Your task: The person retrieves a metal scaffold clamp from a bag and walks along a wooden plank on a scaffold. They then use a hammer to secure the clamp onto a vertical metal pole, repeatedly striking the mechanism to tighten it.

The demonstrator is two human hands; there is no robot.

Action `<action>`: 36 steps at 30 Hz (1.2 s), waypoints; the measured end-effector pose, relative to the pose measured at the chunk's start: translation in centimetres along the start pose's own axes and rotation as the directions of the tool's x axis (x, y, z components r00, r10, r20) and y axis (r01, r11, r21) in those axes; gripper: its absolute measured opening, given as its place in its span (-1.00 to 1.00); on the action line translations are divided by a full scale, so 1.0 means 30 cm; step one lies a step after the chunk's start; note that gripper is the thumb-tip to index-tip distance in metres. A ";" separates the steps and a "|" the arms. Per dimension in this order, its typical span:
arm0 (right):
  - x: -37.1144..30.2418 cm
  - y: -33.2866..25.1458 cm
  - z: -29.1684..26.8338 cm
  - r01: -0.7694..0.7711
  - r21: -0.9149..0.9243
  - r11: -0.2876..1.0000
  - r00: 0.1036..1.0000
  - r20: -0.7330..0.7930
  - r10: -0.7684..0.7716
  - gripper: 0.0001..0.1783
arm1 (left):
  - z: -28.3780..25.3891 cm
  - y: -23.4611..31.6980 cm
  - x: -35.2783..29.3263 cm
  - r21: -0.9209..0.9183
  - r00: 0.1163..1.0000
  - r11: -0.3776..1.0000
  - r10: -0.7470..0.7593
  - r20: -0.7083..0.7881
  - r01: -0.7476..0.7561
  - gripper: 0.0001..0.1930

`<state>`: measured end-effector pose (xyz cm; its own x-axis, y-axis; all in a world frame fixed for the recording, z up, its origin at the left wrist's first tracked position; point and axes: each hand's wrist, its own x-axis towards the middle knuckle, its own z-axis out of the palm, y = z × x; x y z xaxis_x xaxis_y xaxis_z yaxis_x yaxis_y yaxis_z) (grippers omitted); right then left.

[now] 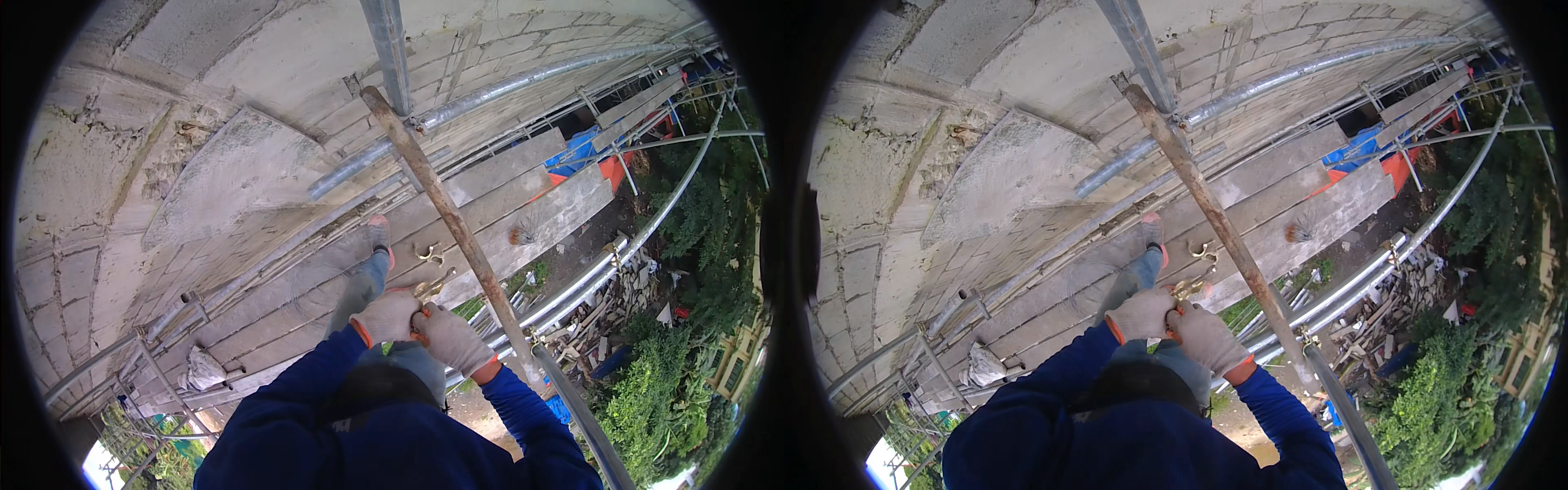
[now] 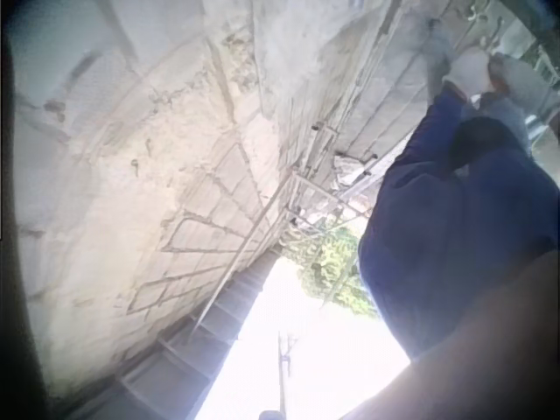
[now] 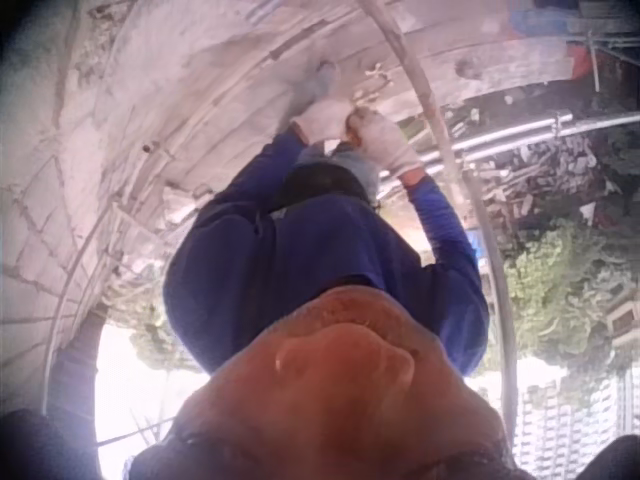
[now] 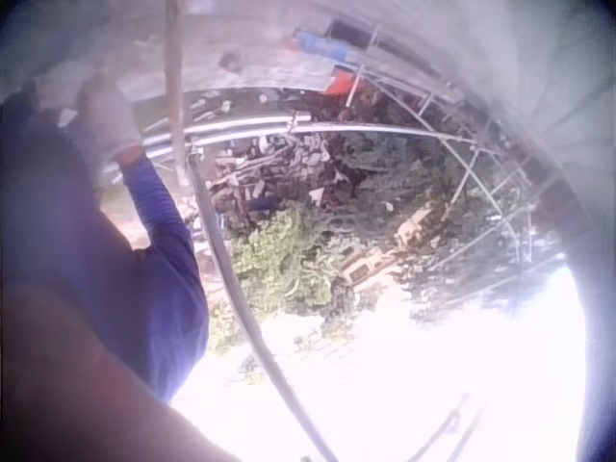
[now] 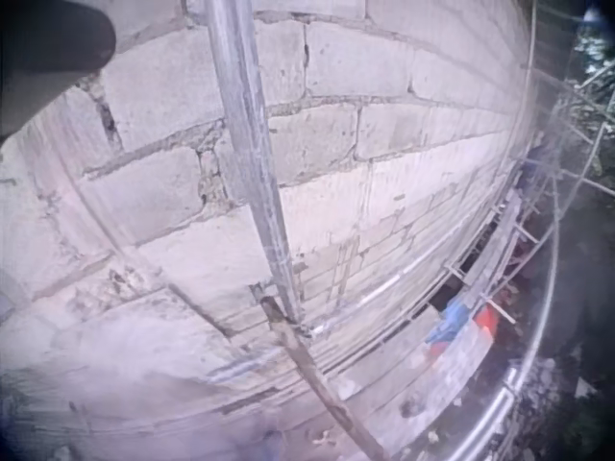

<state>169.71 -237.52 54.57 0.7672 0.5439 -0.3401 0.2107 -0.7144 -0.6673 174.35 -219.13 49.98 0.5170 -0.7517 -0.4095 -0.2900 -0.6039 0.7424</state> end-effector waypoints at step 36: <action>0.149 0.179 -0.011 0.015 0.946 -0.323 0.862 0.151 0.483 -0.68 | -0.876 -1.042 1.024 -0.937 0.677 0.169 -0.654 -0.338 -0.304 -0.54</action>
<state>174.47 -239.06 49.70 0.6718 0.1902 -0.7159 -0.6298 0.6554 -0.4169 220.48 -216.38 28.12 0.8115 -0.0240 -0.5838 0.5486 0.3753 0.7471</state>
